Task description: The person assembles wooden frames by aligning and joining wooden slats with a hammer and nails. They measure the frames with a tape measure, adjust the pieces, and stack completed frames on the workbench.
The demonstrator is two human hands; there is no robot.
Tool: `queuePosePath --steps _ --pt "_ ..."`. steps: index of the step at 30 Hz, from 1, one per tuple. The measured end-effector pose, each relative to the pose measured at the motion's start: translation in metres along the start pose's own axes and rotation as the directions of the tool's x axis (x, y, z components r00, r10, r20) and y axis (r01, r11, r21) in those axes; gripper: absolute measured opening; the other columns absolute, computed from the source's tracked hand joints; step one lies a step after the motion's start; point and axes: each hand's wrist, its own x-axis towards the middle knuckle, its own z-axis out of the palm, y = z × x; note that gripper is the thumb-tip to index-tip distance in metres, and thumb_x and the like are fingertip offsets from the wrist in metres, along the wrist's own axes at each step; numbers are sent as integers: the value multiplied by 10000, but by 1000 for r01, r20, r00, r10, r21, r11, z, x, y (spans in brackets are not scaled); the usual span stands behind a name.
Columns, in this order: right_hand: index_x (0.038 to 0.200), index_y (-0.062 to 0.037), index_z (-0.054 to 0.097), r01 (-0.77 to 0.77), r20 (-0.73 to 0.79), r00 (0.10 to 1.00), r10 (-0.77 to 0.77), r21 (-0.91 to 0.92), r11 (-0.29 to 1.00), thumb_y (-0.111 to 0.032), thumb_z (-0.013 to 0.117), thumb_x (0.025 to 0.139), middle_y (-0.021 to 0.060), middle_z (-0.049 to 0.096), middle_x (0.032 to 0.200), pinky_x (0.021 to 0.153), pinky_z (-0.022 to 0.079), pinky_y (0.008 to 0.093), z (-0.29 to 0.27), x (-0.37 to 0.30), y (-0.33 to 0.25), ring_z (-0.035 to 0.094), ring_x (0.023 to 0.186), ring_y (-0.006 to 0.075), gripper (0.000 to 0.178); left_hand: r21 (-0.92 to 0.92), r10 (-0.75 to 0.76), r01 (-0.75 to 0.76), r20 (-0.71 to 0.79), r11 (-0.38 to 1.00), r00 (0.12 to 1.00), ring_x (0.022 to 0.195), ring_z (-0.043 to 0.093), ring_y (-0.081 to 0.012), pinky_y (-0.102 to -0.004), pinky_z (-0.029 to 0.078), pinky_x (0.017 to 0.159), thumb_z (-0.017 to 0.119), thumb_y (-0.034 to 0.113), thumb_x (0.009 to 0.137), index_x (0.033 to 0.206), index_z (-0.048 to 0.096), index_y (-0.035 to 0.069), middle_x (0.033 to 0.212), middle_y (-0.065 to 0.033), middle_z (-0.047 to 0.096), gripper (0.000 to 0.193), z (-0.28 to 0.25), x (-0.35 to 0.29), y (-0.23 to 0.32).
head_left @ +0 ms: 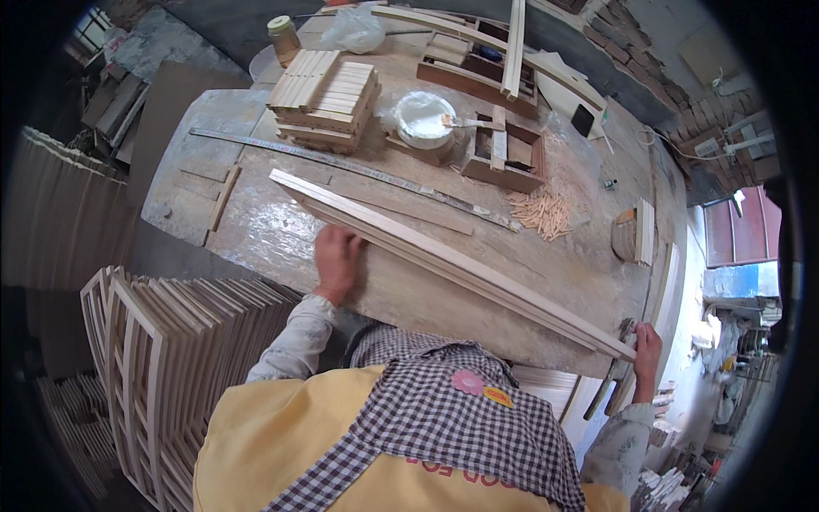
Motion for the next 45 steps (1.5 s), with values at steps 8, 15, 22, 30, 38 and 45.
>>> queuePosePath --steps 8,15,22,30,38,45 --pt "829 -21 641 7 4 1000 -7 -23 1000 -371 537 1050 34 489 614 547 380 321 -5 -6 1 474 560 118 428 -209 378 -329 270 921 886 1032 595 -333 -464 446 949 625 197 879 1118 635 101 1117 -114 630 257 49 86 47" --pt "820 -35 651 -17 17 1000 16 60 998 -405 532 1051 6 460 594 544 366 309 0 -7 10 456 559 96 452 -87 577 -609 446 789 684 1047 572 -284 -444 422 939 554 215 905 1015 570 120 1024 -84 569 146 67 92 33" --pt "825 -28 654 59 19 998 -60 48 997 -371 538 1051 0 458 604 549 366 313 0 -11 5 443 569 96 426 -202 685 -724 558 659 468 1162 562 -356 -467 426 1046 537 161 877 1245 551 -5 1225 -193 584 404 -7 38 42" --pt "903 -14 665 113 22 993 -112 -78 990 -313 542 989 243 666 897 729 470 484 14 24 -29 626 818 437 334 -332 823 -757 311 562 475 1100 626 -308 -430 479 916 578 120 835 1367 555 6 1257 -144 627 545 -109 52 172" --pt "1056 -100 657 90 -248 959 -141 -206 974 -398 552 996 213 700 911 768 501 540 12 35 -51 655 866 447 321 -232 796 -773 323 591 512 1013 608 -308 -424 474 885 586 50 849 1393 567 45 1158 -118 640 544 -57 97 241" --pt "1184 -2 573 -452 -426 847 317 -266 851 -396 680 927 299 622 1191 936 489 532 67 -50 186 604 1105 459 483 -146 828 -828 260 542 496 945 603 -281 -407 465 823 659 123 883 1422 551 45 1126 -92 644 555 -26 84 272"
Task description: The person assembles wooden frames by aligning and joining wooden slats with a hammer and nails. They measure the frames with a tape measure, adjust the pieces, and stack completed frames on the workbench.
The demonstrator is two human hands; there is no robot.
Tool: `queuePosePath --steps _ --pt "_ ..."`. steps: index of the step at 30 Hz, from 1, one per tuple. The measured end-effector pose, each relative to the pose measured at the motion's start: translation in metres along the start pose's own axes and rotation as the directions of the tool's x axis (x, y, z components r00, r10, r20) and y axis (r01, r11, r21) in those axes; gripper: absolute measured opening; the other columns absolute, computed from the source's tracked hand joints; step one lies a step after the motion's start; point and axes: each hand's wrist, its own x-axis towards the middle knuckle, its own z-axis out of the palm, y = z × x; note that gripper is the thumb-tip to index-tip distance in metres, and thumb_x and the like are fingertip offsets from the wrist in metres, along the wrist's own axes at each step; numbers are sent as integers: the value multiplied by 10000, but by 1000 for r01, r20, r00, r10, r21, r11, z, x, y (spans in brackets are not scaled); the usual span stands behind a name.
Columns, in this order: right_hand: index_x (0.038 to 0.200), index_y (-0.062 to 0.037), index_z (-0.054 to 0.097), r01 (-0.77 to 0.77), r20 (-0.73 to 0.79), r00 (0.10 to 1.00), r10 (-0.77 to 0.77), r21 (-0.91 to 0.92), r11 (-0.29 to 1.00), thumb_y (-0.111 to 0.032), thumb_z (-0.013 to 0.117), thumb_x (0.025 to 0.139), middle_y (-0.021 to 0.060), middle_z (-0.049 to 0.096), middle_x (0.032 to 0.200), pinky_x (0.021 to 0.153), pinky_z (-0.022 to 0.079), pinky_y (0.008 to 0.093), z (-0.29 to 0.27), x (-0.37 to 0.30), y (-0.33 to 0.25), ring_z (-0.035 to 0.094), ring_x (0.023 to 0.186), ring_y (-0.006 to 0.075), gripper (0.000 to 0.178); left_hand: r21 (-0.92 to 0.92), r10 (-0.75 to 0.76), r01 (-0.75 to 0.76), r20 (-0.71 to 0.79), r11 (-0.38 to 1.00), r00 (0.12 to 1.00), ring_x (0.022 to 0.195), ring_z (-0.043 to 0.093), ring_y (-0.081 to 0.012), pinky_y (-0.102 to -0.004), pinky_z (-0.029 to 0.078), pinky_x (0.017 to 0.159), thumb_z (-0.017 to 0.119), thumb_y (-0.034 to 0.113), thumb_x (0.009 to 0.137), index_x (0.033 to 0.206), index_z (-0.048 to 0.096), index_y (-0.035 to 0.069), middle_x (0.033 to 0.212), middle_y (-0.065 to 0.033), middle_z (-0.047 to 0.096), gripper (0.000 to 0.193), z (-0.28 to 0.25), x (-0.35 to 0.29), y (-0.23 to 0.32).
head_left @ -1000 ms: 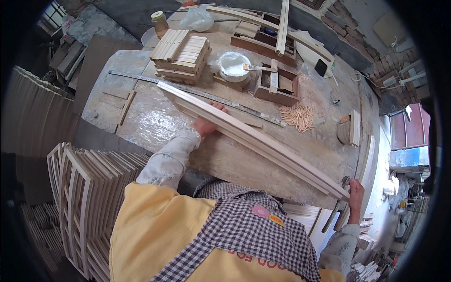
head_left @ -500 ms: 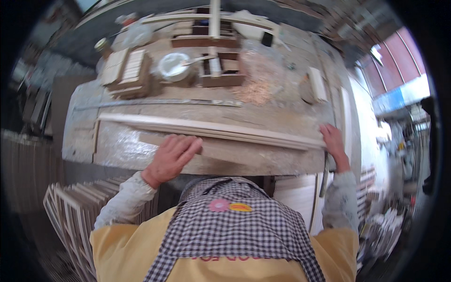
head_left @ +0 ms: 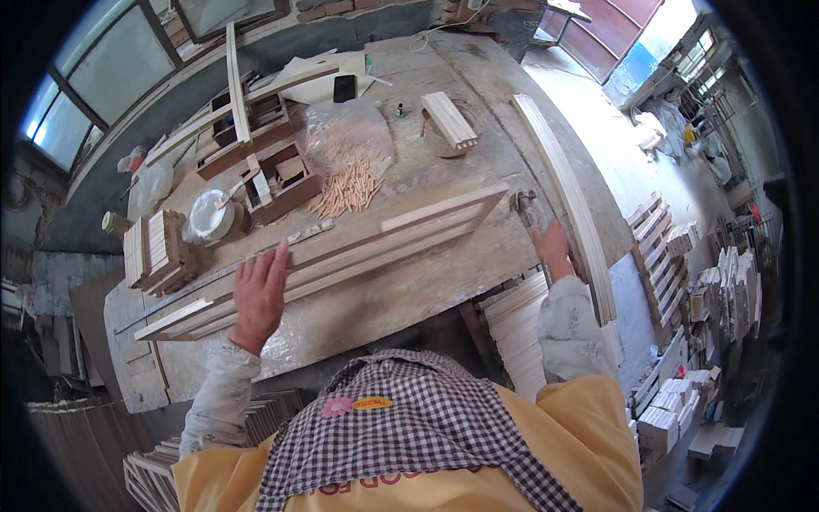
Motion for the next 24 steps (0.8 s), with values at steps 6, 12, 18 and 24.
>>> queuePosePath --steps 6,12,18,24 --pt "1226 9 540 -167 184 969 165 -3 986 -376 756 868 315 595 1271 994 472 536 24 -53 30 555 1203 489 568 -98 10 -3 75 995 997 927 601 -257 -417 461 802 662 219 922 1384 563 54 1038 -77 631 500 31 54 54" --pt "1195 29 545 -168 213 969 128 181 969 -357 747 863 307 649 1155 935 492 540 30 -50 68 625 1106 474 547 -290 52 -9 143 957 988 868 632 -311 -440 499 713 634 233 949 1122 588 62 930 -110 607 248 55 129 126" --pt "1091 60 576 -147 192 978 78 378 914 -354 669 945 249 674 864 788 532 483 15 -53 43 667 850 431 449 -329 56 1 166 944 984 854 652 -349 -465 524 685 633 231 953 1081 578 55 942 -130 612 224 75 156 147" --pt "1020 -15 576 -255 303 952 -47 866 430 -306 604 1029 44 592 651 509 482 297 -71 -89 -17 578 558 105 293 -367 30 29 156 930 987 791 655 -374 -477 528 644 649 244 944 1122 585 66 966 -144 622 260 83 155 142"
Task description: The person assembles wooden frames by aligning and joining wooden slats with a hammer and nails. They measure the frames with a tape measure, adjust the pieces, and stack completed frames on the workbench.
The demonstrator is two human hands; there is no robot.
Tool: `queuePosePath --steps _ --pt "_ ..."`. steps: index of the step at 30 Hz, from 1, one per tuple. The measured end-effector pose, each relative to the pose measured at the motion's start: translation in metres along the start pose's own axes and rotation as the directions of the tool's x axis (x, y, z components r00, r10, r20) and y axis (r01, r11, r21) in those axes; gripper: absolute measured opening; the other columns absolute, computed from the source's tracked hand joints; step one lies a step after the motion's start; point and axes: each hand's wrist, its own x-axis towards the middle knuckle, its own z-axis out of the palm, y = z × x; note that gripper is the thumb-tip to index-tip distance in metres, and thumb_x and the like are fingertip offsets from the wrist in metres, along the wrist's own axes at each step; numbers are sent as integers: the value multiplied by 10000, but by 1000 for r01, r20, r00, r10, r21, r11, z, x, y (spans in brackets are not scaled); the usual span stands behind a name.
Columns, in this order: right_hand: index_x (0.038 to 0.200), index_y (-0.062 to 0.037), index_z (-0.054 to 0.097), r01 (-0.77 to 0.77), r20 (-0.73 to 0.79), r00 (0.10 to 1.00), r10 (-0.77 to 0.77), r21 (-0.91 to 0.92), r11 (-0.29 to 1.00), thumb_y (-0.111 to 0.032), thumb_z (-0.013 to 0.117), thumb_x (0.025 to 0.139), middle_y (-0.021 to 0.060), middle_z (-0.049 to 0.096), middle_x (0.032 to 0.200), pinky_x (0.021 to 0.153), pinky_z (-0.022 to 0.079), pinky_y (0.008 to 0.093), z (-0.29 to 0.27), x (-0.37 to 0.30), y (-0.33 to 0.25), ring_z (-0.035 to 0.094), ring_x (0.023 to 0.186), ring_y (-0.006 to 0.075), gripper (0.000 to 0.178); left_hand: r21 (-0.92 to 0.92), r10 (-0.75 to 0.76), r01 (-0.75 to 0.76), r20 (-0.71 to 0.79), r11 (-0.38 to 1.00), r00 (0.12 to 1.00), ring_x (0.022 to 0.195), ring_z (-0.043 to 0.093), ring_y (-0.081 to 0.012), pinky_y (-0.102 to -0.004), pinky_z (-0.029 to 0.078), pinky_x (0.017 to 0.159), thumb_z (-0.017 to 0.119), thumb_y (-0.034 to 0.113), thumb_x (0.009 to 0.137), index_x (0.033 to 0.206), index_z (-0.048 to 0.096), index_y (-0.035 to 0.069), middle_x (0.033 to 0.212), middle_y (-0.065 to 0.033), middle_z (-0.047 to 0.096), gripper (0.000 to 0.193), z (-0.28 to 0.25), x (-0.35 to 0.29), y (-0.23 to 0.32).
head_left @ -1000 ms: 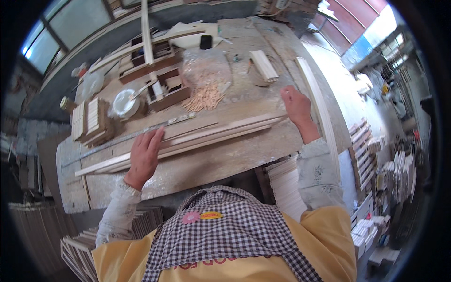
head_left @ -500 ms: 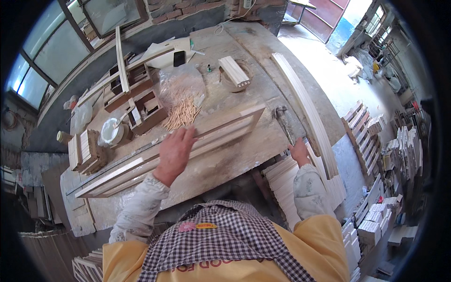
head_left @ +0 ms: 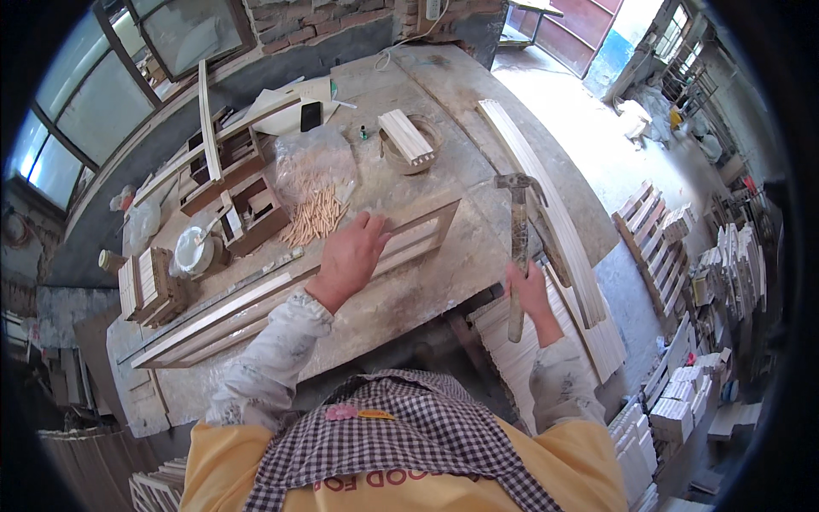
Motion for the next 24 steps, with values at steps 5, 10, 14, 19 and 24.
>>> queuePosePath --steps 5,10,14,19,24 --pt "1171 -12 491 211 74 978 -197 -320 924 -254 543 1055 98 626 696 548 497 375 -1 4 -119 617 565 222 273 -36 -3 2 -24 999 1000 773 665 -376 -475 530 637 659 241 934 1125 590 78 967 -135 646 260 4 1 -5" --pt "1240 -14 464 425 131 899 -419 -495 758 -259 538 1049 220 624 731 621 489 472 9 -4 -198 636 686 439 319 -48 -15 14 -24 999 1000 784 668 -373 -473 527 637 657 247 932 1112 593 86 953 -126 661 250 3 1 -7" --pt "1277 -25 464 371 315 929 -196 -791 487 -268 535 1044 247 631 745 641 478 508 8 6 -191 646 724 465 344 -88 -22 21 -11 996 1000 798 667 -368 -477 524 642 651 258 936 1104 590 86 951 -124 659 249 3 1 -6" --pt "1292 -19 454 358 203 932 -299 -623 695 -275 533 1033 292 643 778 674 469 569 9 -2 -236 638 768 507 373 -77 -42 42 -2 996 999 802 665 -370 -484 521 655 645 258 940 1087 577 83 945 -125 657 238 1 -1 -7" --pt "1294 -11 456 258 227 966 -126 -775 576 -280 518 1037 298 653 800 690 472 566 14 4 -207 639 788 511 376 -56 -47 47 7 997 999 800 664 -372 -497 517 662 635 268 948 1090 571 85 930 -127 659 240 4 2 -6"
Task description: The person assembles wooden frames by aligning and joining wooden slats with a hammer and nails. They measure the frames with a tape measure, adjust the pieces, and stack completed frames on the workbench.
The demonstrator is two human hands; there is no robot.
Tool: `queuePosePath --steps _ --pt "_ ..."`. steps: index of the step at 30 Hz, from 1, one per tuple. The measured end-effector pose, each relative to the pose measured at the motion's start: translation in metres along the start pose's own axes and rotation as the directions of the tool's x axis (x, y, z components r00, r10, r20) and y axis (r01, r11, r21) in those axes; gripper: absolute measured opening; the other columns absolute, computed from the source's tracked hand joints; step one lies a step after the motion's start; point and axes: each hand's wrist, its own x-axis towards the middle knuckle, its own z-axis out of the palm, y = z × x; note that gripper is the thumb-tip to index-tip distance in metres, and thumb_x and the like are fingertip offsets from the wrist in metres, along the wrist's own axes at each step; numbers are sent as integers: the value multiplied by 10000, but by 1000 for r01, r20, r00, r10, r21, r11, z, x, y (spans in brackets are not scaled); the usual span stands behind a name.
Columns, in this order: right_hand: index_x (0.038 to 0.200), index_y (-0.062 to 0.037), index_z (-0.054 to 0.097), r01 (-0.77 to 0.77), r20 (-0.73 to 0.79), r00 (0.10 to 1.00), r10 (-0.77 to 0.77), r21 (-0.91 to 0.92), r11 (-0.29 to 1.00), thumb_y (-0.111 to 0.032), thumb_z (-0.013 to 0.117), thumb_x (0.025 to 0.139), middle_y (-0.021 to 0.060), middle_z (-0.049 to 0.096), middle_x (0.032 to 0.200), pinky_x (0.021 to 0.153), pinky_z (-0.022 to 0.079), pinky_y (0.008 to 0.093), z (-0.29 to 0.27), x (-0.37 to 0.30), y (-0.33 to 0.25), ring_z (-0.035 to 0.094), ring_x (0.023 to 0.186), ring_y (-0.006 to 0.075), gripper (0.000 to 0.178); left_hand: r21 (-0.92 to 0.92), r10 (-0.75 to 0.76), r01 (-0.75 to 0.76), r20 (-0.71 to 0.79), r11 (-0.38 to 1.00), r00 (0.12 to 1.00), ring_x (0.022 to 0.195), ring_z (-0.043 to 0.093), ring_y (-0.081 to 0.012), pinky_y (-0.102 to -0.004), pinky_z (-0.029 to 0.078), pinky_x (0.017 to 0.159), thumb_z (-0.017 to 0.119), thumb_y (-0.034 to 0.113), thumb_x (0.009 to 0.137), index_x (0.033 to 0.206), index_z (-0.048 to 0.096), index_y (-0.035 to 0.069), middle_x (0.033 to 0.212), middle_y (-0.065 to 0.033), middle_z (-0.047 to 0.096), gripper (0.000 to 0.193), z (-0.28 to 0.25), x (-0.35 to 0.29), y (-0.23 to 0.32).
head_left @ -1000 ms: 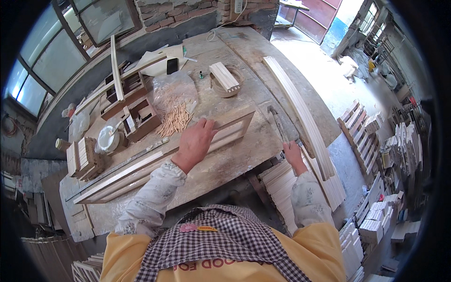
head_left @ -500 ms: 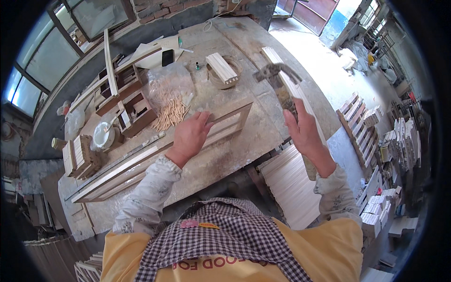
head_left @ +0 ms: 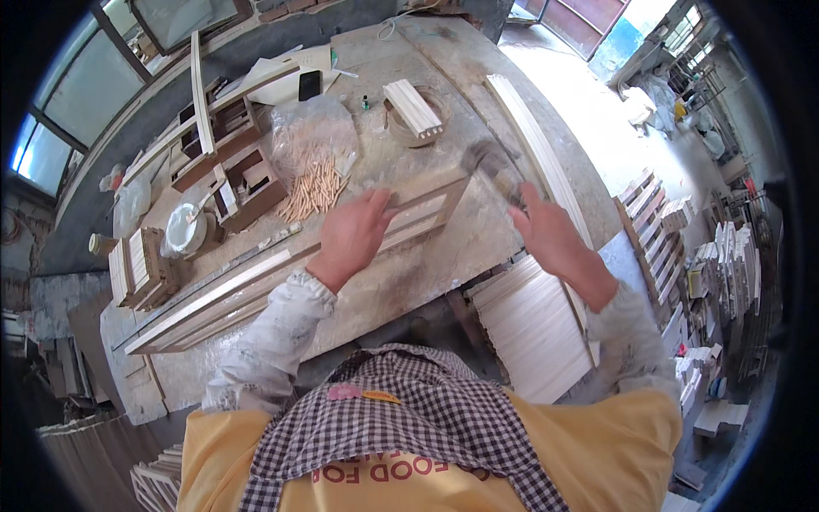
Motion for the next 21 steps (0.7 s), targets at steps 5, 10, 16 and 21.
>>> queuePosePath --steps 5,10,16,21 --pt "1295 3 459 94 -50 995 -88 150 984 -267 513 1046 258 645 768 656 492 504 2 4 -4 657 724 439 372 20 -38 37 16 999 999 793 670 -362 -493 514 654 637 275 943 1114 585 101 928 -130 669 249 2 1 -3" --pt "1290 -9 481 123 -78 992 -94 653 747 -260 499 1070 31 577 701 504 445 293 36 2 -33 573 583 122 334 43 -10 11 -19 999 1000 777 673 -340 -485 507 679 643 258 935 1137 603 125 900 -123 667 245 -10 -25 -20" --pt "1227 -59 482 145 52 968 -244 679 720 -294 483 1083 -21 494 666 422 390 227 76 0 -76 461 498 48 276 181 -135 142 -50 973 990 934 600 -335 -455 458 830 601 124 891 1088 580 80 976 -124 580 203 -88 -131 -65" --pt "1136 -66 481 118 169 932 -319 694 711 -290 502 1075 5 531 694 436 411 221 119 11 -141 483 509 65 233 208 -236 261 -134 943 962 1008 557 -328 -442 402 926 620 95 890 1111 551 88 1012 -116 541 231 -156 -239 -136"
